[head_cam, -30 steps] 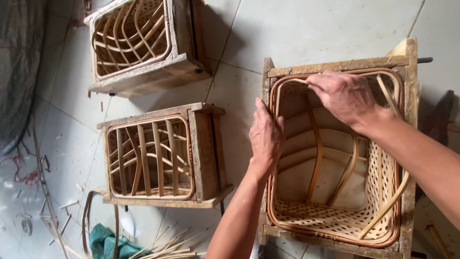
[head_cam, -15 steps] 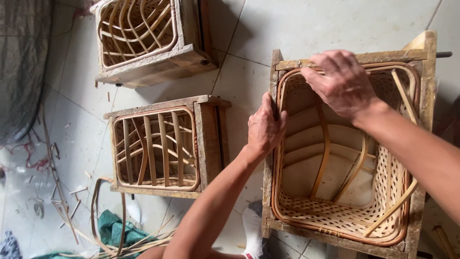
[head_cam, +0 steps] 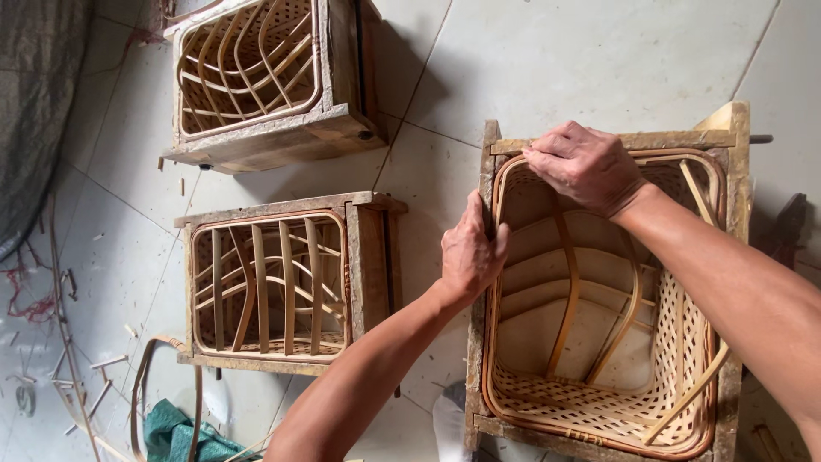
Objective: The person weaves a rectangular basket using thin wooden strips. They bend and insert strips into a wooden mold, then use a hammer and pliers to secure the edges and trim excess material.
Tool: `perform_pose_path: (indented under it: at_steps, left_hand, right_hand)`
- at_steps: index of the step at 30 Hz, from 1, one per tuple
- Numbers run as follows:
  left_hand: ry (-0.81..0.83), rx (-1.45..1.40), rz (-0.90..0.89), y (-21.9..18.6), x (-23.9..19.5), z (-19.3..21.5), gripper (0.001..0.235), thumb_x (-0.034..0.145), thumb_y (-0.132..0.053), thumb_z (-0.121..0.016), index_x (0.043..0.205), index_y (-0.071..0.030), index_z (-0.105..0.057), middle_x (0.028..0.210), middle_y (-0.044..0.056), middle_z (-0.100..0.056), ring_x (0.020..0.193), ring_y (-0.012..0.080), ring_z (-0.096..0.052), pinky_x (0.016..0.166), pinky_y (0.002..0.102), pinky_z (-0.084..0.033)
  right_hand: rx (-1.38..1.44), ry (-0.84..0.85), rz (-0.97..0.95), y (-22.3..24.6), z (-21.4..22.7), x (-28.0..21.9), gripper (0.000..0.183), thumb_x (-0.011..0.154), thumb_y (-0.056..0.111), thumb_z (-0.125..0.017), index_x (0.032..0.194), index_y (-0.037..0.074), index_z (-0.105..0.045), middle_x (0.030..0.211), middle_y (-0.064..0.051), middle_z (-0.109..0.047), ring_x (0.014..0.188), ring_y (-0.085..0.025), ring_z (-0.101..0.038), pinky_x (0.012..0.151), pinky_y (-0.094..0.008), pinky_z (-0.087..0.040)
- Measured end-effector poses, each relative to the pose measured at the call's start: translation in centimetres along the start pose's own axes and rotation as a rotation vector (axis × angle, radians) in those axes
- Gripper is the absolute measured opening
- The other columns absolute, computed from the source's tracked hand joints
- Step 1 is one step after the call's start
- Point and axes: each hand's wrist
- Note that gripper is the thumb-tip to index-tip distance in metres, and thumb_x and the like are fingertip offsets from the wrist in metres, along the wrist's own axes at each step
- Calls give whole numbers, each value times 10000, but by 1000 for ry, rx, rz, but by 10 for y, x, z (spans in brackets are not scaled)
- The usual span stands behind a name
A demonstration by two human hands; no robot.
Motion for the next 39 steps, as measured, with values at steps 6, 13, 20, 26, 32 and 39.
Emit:
perform_pose_path:
  at_steps: [6, 13, 20, 26, 32, 39]
  left_hand:
    - [-20, 42, -13, 0, 17, -5, 723, 862, -331, -719, 1390, 27, -380, 1115, 297, -645, 931, 461, -672, 786, 537, -539]
    - [60, 40, 36, 20, 68, -17, 699, 888, -380, -646, 1378, 57, -405, 814, 283, -698, 745, 470, -705, 747, 551, -580]
    - [140, -8, 40, 23, 65, -16, 680, 873, -346, -625, 1371, 70, -421, 699, 273, -691, 651, 452, -709, 752, 540, -580]
    - [-4, 36, 53, 20, 62, -25, 703, 835, -373, -663, 1362, 38, -444, 752, 269, -703, 707, 473, -693, 747, 548, -571]
    - [-20, -19, 78, 17, 59, -28, 654, 848, -342, -623, 1384, -15, -439, 742, 227, -730, 725, 422, -729, 848, 531, -564]
    - [-5, 42, 131, 16, 48, -14, 681, 844, -334, -629, 1425, -57, -406, 736, 210, -729, 686, 420, -718, 759, 532, -574]
  right_hand:
    - [-11, -10, -101, 5, -9, -5, 68, 935, 182, -792, 981, 133, -794, 978, 14, -734, 937, -144, -668, 724, -285, -608]
    - [-30, 12, -228, 17, -17, -1, 96, 936, 162, -813, 1024, 140, -783, 1019, -14, -739, 975, -145, -661, 799, -272, -619]
    - [641, 275, -880, 143, 55, -16, 157, 973, 174, -647, 1001, 65, -756, 977, -120, -781, 813, -158, -757, 660, -283, -623]
    - [778, 945, -747, 250, 70, -105, 339, 884, 384, -733, 939, 50, -735, 896, -143, -731, 879, -333, -687, 746, -441, -558]
    - [652, 670, -517, 280, 74, -134, 600, 749, 332, -824, 1191, -20, -625, 989, -155, -710, 864, -340, -677, 752, -438, -548]
    - [558, 678, -333, 297, 62, -153, 579, 715, 222, -835, 1170, -63, -620, 1032, -195, -699, 923, -326, -686, 775, -409, -572]
Point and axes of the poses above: each hand's wrist, its own x-axis towards the middle knuckle, its own z-axis out of the back of the hand, y = z × x
